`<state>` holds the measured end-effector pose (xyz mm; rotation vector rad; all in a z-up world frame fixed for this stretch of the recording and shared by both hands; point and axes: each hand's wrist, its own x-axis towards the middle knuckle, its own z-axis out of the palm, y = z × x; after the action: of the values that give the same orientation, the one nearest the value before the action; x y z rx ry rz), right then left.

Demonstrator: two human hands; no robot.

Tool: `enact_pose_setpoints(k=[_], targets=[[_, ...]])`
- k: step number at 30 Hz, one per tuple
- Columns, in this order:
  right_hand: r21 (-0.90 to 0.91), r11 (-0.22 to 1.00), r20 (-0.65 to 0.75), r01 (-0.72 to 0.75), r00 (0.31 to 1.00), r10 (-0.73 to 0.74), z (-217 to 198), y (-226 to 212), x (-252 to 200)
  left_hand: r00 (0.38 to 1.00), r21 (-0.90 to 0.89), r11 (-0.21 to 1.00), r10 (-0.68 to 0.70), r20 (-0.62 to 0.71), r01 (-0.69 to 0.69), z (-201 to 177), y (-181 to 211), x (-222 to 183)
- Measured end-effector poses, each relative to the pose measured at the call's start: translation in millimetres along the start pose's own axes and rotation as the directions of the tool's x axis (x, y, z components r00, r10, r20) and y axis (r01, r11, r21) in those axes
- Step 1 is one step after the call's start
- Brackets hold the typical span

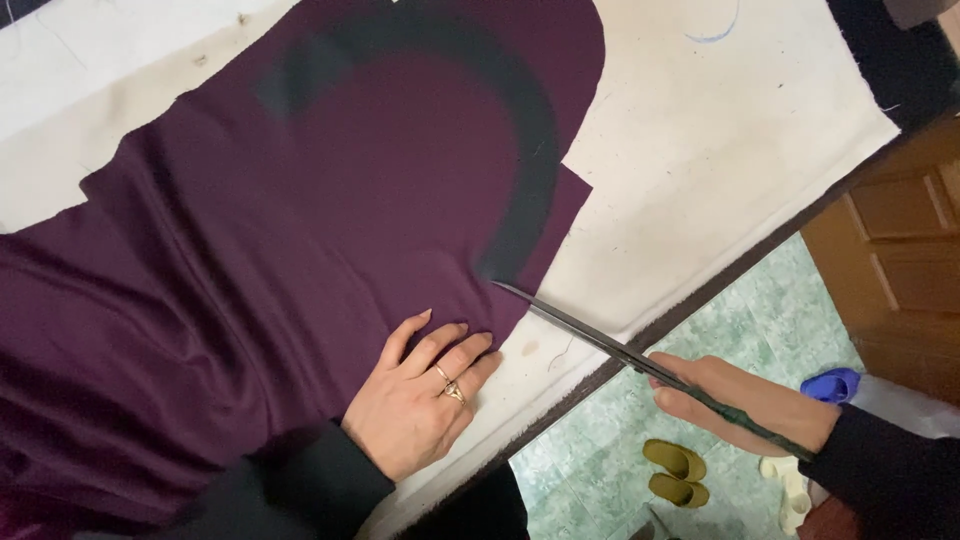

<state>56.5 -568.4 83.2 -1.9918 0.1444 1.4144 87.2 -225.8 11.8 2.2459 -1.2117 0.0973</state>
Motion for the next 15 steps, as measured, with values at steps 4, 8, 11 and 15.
enact_pose_setpoints(k=[4,8,11,15], targets=[[-0.001,1.0,-0.009,0.01,1.0,-0.01,1.8,0.2,0.1,1.0,0.007,1.0,-0.002,-0.011,0.002,0.2,-0.1,0.6],[-0.038,0.998,-0.04,0.059,0.997,-0.06,2.7,9.8,1.6,1.0,0.01,1.0,-0.001,-0.013,0.001,1.6,-0.1,0.5],[0.02,0.999,-0.021,0.046,0.999,-0.046,1.1,8.3,1.3,1.0,-0.001,1.0,0.0,-0.029,0.0,0.4,0.3,1.1],[-0.031,0.996,0.032,-0.079,0.996,0.08,-1.1,-10.2,-2.6,1.0,-0.01,1.0,0.006,-0.03,-0.007,0.0,-0.2,0.9]])
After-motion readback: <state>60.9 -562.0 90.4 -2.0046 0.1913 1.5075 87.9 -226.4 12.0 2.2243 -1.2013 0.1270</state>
